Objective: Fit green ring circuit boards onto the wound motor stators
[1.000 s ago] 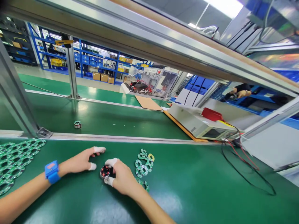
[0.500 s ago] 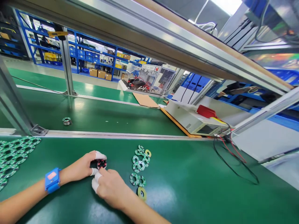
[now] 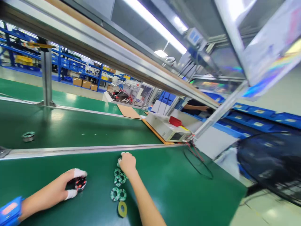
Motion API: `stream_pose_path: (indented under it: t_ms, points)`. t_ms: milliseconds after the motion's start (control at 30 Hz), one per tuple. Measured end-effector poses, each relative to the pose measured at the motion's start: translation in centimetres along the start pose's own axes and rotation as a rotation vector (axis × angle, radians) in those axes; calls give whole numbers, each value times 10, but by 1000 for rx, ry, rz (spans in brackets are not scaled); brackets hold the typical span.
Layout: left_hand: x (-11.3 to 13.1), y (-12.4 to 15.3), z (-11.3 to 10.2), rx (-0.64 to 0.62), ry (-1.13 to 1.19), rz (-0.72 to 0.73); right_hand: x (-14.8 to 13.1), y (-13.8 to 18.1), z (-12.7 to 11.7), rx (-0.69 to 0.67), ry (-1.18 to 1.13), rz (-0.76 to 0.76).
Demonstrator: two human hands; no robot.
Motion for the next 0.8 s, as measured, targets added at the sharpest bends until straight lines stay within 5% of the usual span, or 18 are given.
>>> stream_pose_path:
  t_ms: [267,433,600,700,800]
  points:
    - [-54,-3,4,243,-210,84,-21,15,-7,-72,-207,-209]
    - [-12,-13,-14,353,-143,114,-45,47,-28,-159,-519,-563]
    - [49,-11,-22,68,7,0,-68,90,-46,-159,-704,-986]
    - [62,-13,-23,10,166,-67,-70,92,-40,-95,-779,-964]
    - [62,-15,-24,89,320,-133,-70,82,-25,-10,-943,-758]
Point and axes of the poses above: each hand's wrist, its own y-axis away from the middle knuckle, its own z-axis out of the palm, x = y × z, the point moved 1 cm from there along -y, towards the middle knuckle, and after that the axes turned 3 degrees about z, right-handed, at the moved point
